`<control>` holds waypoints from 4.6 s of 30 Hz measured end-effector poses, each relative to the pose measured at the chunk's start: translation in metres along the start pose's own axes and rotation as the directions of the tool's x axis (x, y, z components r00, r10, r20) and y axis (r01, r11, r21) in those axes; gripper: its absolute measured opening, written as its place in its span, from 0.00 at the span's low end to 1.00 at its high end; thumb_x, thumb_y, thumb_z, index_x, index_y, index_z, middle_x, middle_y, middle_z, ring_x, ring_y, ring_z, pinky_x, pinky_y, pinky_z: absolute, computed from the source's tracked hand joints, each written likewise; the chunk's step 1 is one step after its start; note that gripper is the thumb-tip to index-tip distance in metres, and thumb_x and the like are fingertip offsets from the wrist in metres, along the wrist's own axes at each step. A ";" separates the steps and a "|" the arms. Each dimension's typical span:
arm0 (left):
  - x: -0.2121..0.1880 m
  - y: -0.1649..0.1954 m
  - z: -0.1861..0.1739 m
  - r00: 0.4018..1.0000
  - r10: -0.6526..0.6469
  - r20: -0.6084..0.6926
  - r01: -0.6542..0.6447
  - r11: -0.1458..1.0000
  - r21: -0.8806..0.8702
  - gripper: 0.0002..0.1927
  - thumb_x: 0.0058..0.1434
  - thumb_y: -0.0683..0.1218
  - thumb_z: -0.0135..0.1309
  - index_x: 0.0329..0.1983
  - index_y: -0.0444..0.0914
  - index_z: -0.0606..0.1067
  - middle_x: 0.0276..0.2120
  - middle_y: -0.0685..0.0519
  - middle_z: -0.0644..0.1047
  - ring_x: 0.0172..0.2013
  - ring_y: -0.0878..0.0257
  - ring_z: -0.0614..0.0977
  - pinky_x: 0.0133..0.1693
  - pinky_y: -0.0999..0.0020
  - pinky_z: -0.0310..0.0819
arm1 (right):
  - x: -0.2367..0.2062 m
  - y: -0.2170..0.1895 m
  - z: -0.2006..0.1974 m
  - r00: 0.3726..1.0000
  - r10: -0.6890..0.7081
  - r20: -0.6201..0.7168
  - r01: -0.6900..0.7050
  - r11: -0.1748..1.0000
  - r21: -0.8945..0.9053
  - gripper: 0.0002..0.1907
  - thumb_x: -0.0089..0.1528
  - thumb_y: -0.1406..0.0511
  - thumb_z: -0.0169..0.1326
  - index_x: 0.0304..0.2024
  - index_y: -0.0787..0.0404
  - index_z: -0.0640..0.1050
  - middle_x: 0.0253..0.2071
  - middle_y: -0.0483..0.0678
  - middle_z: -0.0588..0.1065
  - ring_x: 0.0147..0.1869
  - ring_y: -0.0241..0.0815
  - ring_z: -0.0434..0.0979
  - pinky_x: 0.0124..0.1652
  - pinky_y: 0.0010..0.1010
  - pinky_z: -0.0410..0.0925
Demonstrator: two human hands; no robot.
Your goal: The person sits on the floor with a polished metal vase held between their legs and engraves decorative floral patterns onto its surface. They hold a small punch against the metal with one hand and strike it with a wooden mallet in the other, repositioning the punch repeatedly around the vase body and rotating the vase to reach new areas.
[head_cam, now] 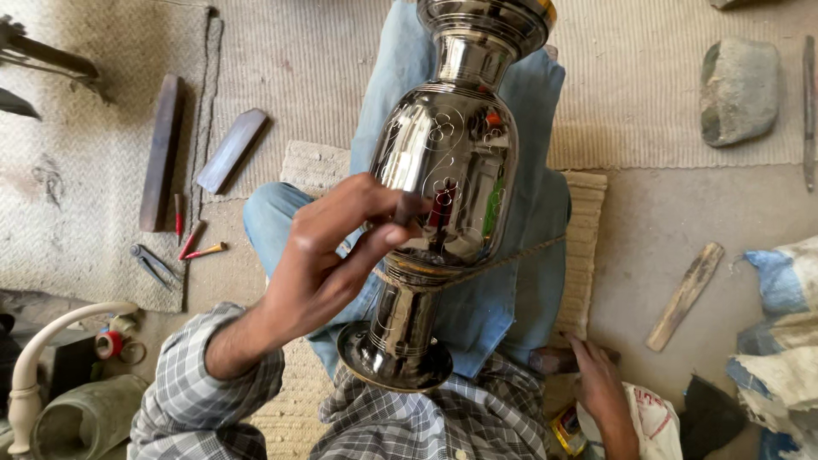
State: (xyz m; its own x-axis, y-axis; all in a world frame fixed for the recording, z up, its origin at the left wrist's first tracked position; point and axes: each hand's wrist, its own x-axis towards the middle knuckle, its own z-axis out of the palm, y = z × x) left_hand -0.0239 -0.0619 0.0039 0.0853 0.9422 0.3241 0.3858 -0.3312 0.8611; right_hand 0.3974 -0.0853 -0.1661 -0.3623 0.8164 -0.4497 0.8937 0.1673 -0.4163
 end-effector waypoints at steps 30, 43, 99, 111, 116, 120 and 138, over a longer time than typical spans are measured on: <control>-0.058 -0.139 0.011 0.974 0.211 -0.086 -0.089 0.701 0.708 0.09 0.58 0.42 0.60 0.42 0.39 0.79 0.24 0.54 0.69 0.27 0.60 0.74 0.26 0.62 0.69 | 0.003 -0.193 -0.024 0.814 -0.399 -0.421 0.464 0.884 0.060 0.46 0.47 0.48 0.70 0.62 0.64 0.73 0.61 0.56 0.68 0.63 0.57 0.73 0.54 0.47 0.73; -0.109 -0.126 -0.015 0.731 -0.522 -0.441 0.567 0.823 -0.034 0.13 0.74 0.37 0.49 0.60 0.31 0.68 0.47 0.48 0.71 0.40 0.62 0.72 0.41 0.69 0.69 | 0.004 -0.184 -0.015 0.771 -0.427 -0.472 0.554 0.815 0.168 0.31 0.50 0.55 0.72 0.51 0.60 0.78 0.51 0.50 0.73 0.56 0.51 0.74 0.52 0.41 0.71; 0.094 0.002 0.036 0.751 0.211 0.626 -0.309 0.950 0.050 0.34 0.57 0.45 0.67 0.67 0.47 0.70 0.48 0.58 0.84 0.37 0.62 0.88 0.31 0.66 0.82 | -0.029 -0.069 -0.069 0.853 0.003 -0.521 0.460 0.466 0.756 0.33 0.58 0.78 0.58 0.61 0.65 0.57 0.39 0.52 0.72 0.37 0.41 0.78 0.37 0.35 0.75; 0.076 -0.012 0.038 0.797 0.297 0.526 -0.411 0.905 0.112 0.29 0.64 0.46 0.62 0.68 0.45 0.70 0.52 0.55 0.83 0.43 0.61 0.87 0.40 0.65 0.85 | -0.001 -0.044 -0.107 0.711 -0.394 -0.582 0.478 0.879 -0.010 0.50 0.53 0.74 0.66 0.72 0.44 0.57 0.39 0.54 0.75 0.35 0.45 0.79 0.31 0.33 0.73; 0.043 -0.005 0.046 0.945 0.108 0.308 -0.214 0.917 0.336 0.22 0.68 0.35 0.58 0.65 0.40 0.72 0.44 0.53 0.85 0.38 0.63 0.87 0.28 0.72 0.80 | 0.001 -0.035 -0.152 0.728 -0.476 -0.494 0.482 0.867 -0.125 0.44 0.58 0.72 0.65 0.74 0.52 0.62 0.47 0.57 0.77 0.42 0.46 0.80 0.41 0.34 0.74; 0.014 0.014 0.053 0.994 0.106 -0.034 -0.088 0.938 0.336 0.21 0.66 0.36 0.62 0.61 0.39 0.73 0.43 0.53 0.85 0.31 0.65 0.82 0.29 0.70 0.75 | 0.018 -0.047 -0.187 0.578 -0.686 -0.442 0.611 0.723 -0.322 0.37 0.60 0.79 0.62 0.70 0.68 0.64 0.59 0.72 0.73 0.52 0.61 0.82 0.51 0.45 0.77; 0.010 0.011 0.058 0.979 0.105 -0.177 -0.065 0.974 0.216 0.21 0.66 0.35 0.64 0.60 0.37 0.72 0.44 0.51 0.83 0.39 0.66 0.87 0.37 0.71 0.87 | 0.033 -0.093 -0.248 0.591 -0.794 -0.146 0.720 0.600 -0.348 0.41 0.46 0.79 0.59 0.65 0.70 0.68 0.42 0.63 0.75 0.32 0.44 0.72 0.31 0.34 0.67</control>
State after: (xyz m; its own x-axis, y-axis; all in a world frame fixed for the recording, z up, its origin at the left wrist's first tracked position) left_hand 0.0345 -0.0535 -0.0061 -0.0386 0.8781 0.4769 0.5687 -0.3731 0.7331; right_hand 0.3684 0.0630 0.0538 -0.8847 0.4301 0.1797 0.3674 0.8807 -0.2990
